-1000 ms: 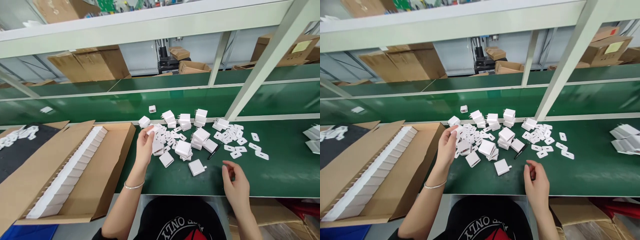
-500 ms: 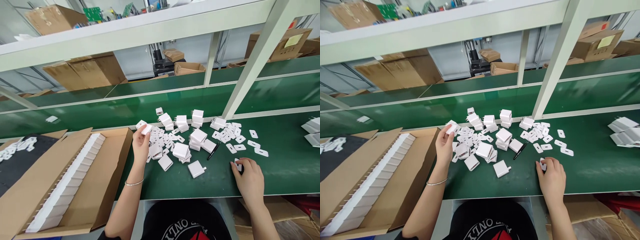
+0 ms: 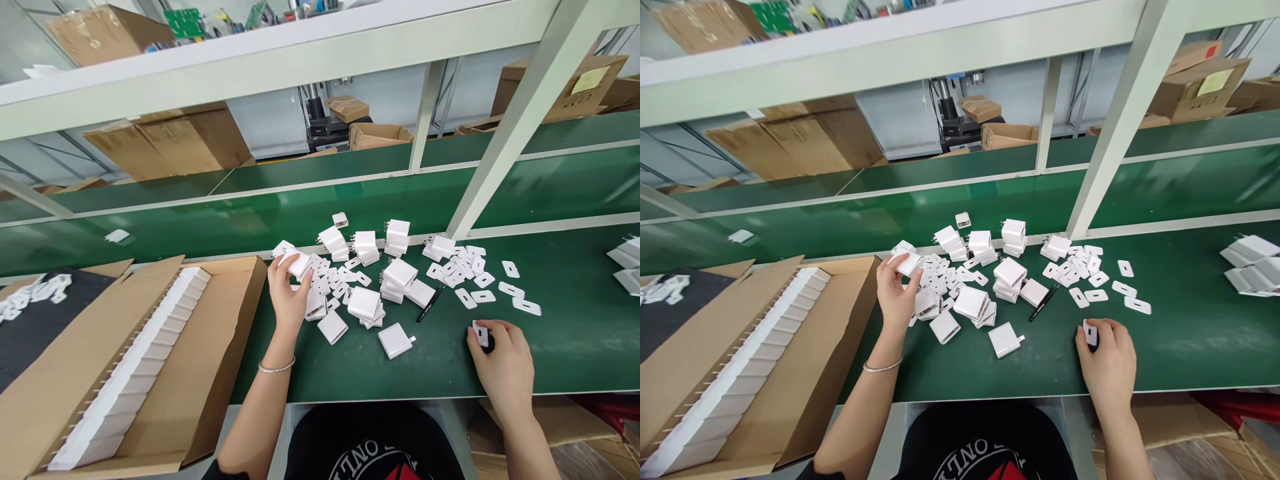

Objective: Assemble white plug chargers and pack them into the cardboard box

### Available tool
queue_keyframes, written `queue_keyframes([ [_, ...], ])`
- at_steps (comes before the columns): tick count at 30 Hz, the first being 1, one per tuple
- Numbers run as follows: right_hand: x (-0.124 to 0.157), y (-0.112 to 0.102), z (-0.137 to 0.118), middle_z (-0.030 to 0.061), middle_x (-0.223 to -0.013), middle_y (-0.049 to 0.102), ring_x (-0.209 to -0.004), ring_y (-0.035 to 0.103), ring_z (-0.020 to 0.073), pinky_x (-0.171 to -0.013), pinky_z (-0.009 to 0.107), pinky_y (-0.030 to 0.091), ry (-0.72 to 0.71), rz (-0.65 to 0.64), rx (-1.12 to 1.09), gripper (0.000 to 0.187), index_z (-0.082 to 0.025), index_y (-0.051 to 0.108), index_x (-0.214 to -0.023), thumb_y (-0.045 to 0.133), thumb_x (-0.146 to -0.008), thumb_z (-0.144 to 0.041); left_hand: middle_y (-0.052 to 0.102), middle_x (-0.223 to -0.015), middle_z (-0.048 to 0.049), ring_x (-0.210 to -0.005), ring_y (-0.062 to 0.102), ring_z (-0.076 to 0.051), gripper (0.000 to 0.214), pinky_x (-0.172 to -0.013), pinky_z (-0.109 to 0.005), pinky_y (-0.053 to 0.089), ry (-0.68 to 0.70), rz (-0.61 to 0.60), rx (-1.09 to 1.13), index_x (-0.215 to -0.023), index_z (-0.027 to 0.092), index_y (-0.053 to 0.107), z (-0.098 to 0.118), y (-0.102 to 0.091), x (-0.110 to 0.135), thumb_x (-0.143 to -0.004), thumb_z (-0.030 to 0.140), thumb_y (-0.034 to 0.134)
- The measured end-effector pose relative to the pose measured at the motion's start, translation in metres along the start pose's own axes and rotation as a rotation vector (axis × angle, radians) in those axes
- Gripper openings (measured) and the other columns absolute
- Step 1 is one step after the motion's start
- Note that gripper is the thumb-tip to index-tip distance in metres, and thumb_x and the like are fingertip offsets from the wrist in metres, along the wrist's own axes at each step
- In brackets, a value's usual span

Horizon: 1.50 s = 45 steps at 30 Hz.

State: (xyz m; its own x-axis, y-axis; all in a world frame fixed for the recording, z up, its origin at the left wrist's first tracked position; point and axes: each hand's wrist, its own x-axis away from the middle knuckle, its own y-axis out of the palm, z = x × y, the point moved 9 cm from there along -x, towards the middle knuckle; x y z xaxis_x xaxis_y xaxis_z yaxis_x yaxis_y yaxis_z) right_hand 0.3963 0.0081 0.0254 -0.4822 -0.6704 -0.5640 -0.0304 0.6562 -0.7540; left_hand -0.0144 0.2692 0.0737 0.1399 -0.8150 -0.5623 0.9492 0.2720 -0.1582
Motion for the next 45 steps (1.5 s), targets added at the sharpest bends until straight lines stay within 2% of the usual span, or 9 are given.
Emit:
queue_keyframes([
  [4, 0.000, -0.002, -0.004, 0.0152, -0.108, 0.068, -0.094, 0.066, 0.0306, -0.079, 0.040, 0.049, -0.030, 0.016, 0.023, 0.040, -0.016, 0.073, -0.103, 0.052, -0.105, -0.050, 0.057, -0.137, -0.0143, -0.141, 0.056, -0.031, 0.035, -0.120, -0.046, 0.046, 0.039, 0.010, -0.065, -0.120, 0.022, 0.074, 0.004, -0.002, 0.002, -0.101, 0.051, 0.071],
  [9, 0.000, -0.007, -0.007, 0.0174, -0.105, 0.068, -0.092, 0.065, 0.0327, -0.081, 0.043, 0.050, -0.044, 0.071, 0.122, 0.052, -0.011, 0.076, -0.106, 0.049, -0.107, -0.056, 0.056, -0.139, -0.0159, -0.142, 0.057, -0.032, 0.044, -0.121, -0.045, 0.047, -0.005, 0.018, 0.020, -0.123, 0.020, 0.073, -0.004, -0.003, 0.004, -0.093, 0.051, 0.080],
  [15, 0.002, -0.018, -0.002, 0.0108, -0.099, 0.072, -0.080, 0.067, 0.0247, -0.058, 0.032, 0.042, 0.001, 0.040, 0.114, 0.051, -0.015, 0.076, -0.102, 0.047, -0.110, -0.056, 0.073, -0.137, -0.0163, -0.126, 0.073, -0.029, 0.051, -0.110, -0.044, 0.059, -0.220, -0.085, 0.285, -0.135, 0.019, 0.074, -0.004, 0.000, 0.010, -0.105, 0.059, 0.064],
  [23, 0.004, -0.038, 0.001, 0.0075, -0.089, 0.076, -0.073, 0.070, 0.0195, -0.059, 0.028, 0.044, -0.088, 0.074, 0.099, 0.041, -0.015, 0.076, -0.099, 0.051, -0.108, -0.046, 0.076, -0.139, -0.0137, -0.121, 0.076, -0.027, 0.045, -0.099, -0.037, 0.066, -0.542, -0.288, 0.716, -0.128, 0.024, 0.084, 0.042, 0.009, 0.052, -0.094, 0.053, 0.084],
  [29, -0.005, -0.039, 0.014, 0.0094, -0.074, 0.071, -0.063, 0.066, 0.0224, -0.057, 0.033, 0.044, 0.219, 0.054, -0.112, 0.043, -0.016, 0.075, -0.091, 0.054, -0.098, -0.053, 0.082, -0.104, -0.0113, -0.073, 0.075, -0.015, 0.047, -0.075, -0.028, 0.066, -0.564, -0.454, 0.710, -0.122, 0.020, 0.085, 0.062, 0.007, 0.088, -0.103, 0.060, 0.070],
  [32, -0.002, -0.045, -0.034, 0.0047, -0.070, 0.067, -0.057, 0.062, 0.0175, -0.056, 0.030, 0.048, 0.249, 0.026, -0.470, 0.032, -0.018, 0.076, -0.096, 0.063, -0.101, -0.047, 0.080, -0.101, -0.0104, -0.069, 0.074, -0.013, 0.047, -0.073, -0.027, 0.063, -0.559, -0.495, 0.637, -0.117, 0.019, 0.085, 0.062, 0.009, 0.106, -0.105, 0.061, 0.067],
  [36, 0.003, -0.048, -0.149, 0.0043, -0.091, 0.071, -0.061, 0.063, 0.0117, -0.053, 0.024, 0.048, -0.041, -0.220, -0.853, 0.017, -0.023, 0.082, -0.102, 0.066, -0.105, -0.027, 0.073, -0.104, -0.0078, -0.070, 0.073, -0.012, 0.043, -0.074, -0.026, 0.061, -0.509, -0.556, 0.559, -0.117, 0.022, 0.085, 0.070, 0.016, 0.125, -0.107, 0.058, 0.064],
  [38, 0.004, -0.047, -0.187, 0.0034, -0.089, 0.071, -0.067, 0.065, 0.0121, -0.054, 0.023, 0.048, -0.112, -0.302, -0.948, 0.017, -0.025, 0.083, -0.102, 0.066, -0.105, -0.022, 0.069, -0.104, -0.0073, -0.075, 0.072, -0.013, 0.040, -0.072, -0.026, 0.061, -0.488, -0.578, 0.538, -0.118, 0.024, 0.085, 0.075, 0.020, 0.132, -0.108, 0.056, 0.063],
  [45, 0.003, -0.029, -0.222, 0.0024, -0.086, 0.068, -0.073, 0.065, 0.0124, -0.062, 0.023, 0.049, -0.134, -0.457, -1.036, 0.017, -0.026, 0.084, -0.103, 0.067, -0.106, -0.024, 0.064, -0.105, -0.0079, -0.084, 0.066, -0.017, 0.040, -0.074, -0.029, 0.063, -0.453, -0.608, 0.484, -0.126, 0.025, 0.081, 0.077, 0.025, 0.142, -0.107, 0.055, 0.063],
])
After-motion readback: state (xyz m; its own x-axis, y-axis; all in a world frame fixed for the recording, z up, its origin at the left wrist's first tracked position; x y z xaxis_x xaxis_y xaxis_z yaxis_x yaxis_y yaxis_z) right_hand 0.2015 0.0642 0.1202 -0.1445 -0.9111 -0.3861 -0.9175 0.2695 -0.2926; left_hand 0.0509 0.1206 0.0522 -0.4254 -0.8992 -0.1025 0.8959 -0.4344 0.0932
